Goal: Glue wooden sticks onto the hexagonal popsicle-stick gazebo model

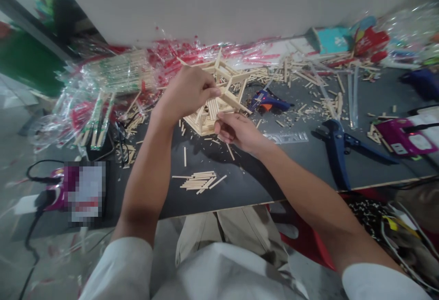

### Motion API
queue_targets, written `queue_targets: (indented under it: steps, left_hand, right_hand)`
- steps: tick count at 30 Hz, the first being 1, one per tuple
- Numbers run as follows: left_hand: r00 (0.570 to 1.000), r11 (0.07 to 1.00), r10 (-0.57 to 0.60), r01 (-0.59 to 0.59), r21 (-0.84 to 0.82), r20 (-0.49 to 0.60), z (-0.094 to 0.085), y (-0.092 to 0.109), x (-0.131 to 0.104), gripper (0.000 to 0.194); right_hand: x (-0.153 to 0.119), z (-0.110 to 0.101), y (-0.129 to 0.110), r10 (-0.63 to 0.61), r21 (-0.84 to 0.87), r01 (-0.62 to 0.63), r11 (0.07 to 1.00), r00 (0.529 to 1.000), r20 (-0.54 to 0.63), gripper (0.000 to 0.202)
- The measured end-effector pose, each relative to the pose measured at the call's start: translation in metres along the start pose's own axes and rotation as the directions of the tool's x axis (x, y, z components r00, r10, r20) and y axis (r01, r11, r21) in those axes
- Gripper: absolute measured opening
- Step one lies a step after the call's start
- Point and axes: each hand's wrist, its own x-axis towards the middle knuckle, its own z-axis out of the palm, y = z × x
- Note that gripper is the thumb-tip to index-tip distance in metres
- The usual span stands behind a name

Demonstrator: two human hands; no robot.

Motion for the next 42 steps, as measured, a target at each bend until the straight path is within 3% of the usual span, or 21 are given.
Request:
queue_targets:
  steps: [8, 12, 14, 15, 16, 17, 18, 20, 21, 22, 24, 25, 29, 34, 38, 42]
  left_hand:
    - [0.997, 0.993, 0.078, -0.077, 0.090, -0.004, 0.001, -0.001, 0.003, 0.023]
    - [0.996, 0.996, 0.059, -0.054, 0.065, -0.074, 0.001, -0.006, 0.003, 0.019]
    - [0.991, 0.998, 0.020, -0.010, 0.069, -0.135, 0.001, -0.005, 0.002, 0.020]
    - [0.987, 0.997, -0.004, 0.017, 0.081, -0.158, 0.001, -0.004, 0.001, 0.021]
    - [0.984, 0.994, -0.029, 0.047, 0.102, -0.175, 0.001, -0.002, 0.000, 0.022]
    - [0.981, 0.988, -0.050, 0.075, 0.131, -0.188, 0.000, 0.000, 0.000, 0.023]
    - [0.978, 0.981, -0.063, 0.097, 0.166, -0.200, -0.001, 0.002, -0.001, 0.026]
    - [0.967, 0.965, -0.075, 0.132, 0.227, -0.244, -0.005, 0.006, -0.003, 0.033]
    - [0.960, 0.961, -0.073, 0.139, 0.237, -0.269, -0.009, 0.008, -0.005, 0.038]
    - [0.954, 0.965, -0.075, 0.143, 0.221, -0.292, -0.013, 0.009, -0.007, 0.042]
    - [0.944, 0.981, -0.100, 0.146, 0.126, -0.313, -0.026, 0.011, -0.014, 0.045]
    - [0.938, 0.986, -0.133, 0.157, 0.052, -0.319, -0.033, 0.012, -0.018, 0.043]
    - [0.889, 0.965, -0.259, 0.255, -0.062, -0.378, -0.062, 0.007, -0.040, 0.031]
    - [0.811, 0.970, -0.225, 0.240, -0.044, -0.541, -0.086, -0.011, -0.069, 0.023]
    - [0.743, 0.936, -0.298, 0.350, -0.031, -0.599, -0.096, -0.017, -0.082, 0.021]
    - [0.704, 0.929, -0.326, 0.364, -0.074, -0.631, -0.101, -0.018, -0.086, 0.025]
  right_hand:
    - [0.000, 0.001, 0.003, 0.011, -0.053, -0.011, 0.999, 1.000, -0.006, 0.058]
    - [-0.013, -0.015, -0.021, 0.066, -0.281, -0.047, 0.959, 0.996, 0.060, 0.059]
    - [-0.024, -0.033, -0.043, 0.202, -0.532, -0.066, 0.844, 0.958, 0.203, 0.053]
    - [-0.031, -0.044, -0.054, 0.316, -0.657, -0.069, 0.750, 0.911, 0.264, 0.051]
    - [-0.037, -0.056, -0.064, 0.384, -0.748, -0.058, 0.661, 0.883, 0.271, 0.052]
    - [-0.043, -0.068, -0.071, 0.404, -0.813, -0.051, 0.580, 0.885, 0.232, 0.053]
    - [-0.047, -0.080, -0.076, 0.361, -0.865, -0.063, 0.497, 0.922, 0.141, 0.054]
    - [-0.053, -0.103, -0.078, 0.101, -0.932, -0.156, 0.327, 0.986, -0.130, 0.052]
    - [-0.053, -0.114, -0.075, -0.086, -0.935, -0.230, 0.271, 0.961, -0.262, 0.049]
    - [-0.053, -0.124, -0.071, -0.257, -0.921, -0.304, 0.243, 0.896, -0.363, 0.045]
    - [-0.051, -0.142, -0.059, -0.447, -0.896, -0.380, 0.231, 0.776, -0.445, 0.039]
    - [-0.049, -0.150, -0.052, -0.487, -0.898, -0.384, 0.215, 0.754, -0.440, 0.039]
    - [-0.041, -0.172, -0.030, -0.494, -0.935, -0.346, 0.083, 0.800, -0.340, 0.049]
    - [-0.036, -0.175, -0.022, -0.348, -0.956, -0.286, 0.071, 0.891, -0.292, 0.056]
    - [-0.032, -0.170, -0.022, -0.329, -0.961, -0.275, 0.035, 0.905, -0.271, 0.054]
    - [-0.028, -0.166, -0.022, -0.322, -0.959, -0.280, 0.045, 0.905, -0.279, 0.042]
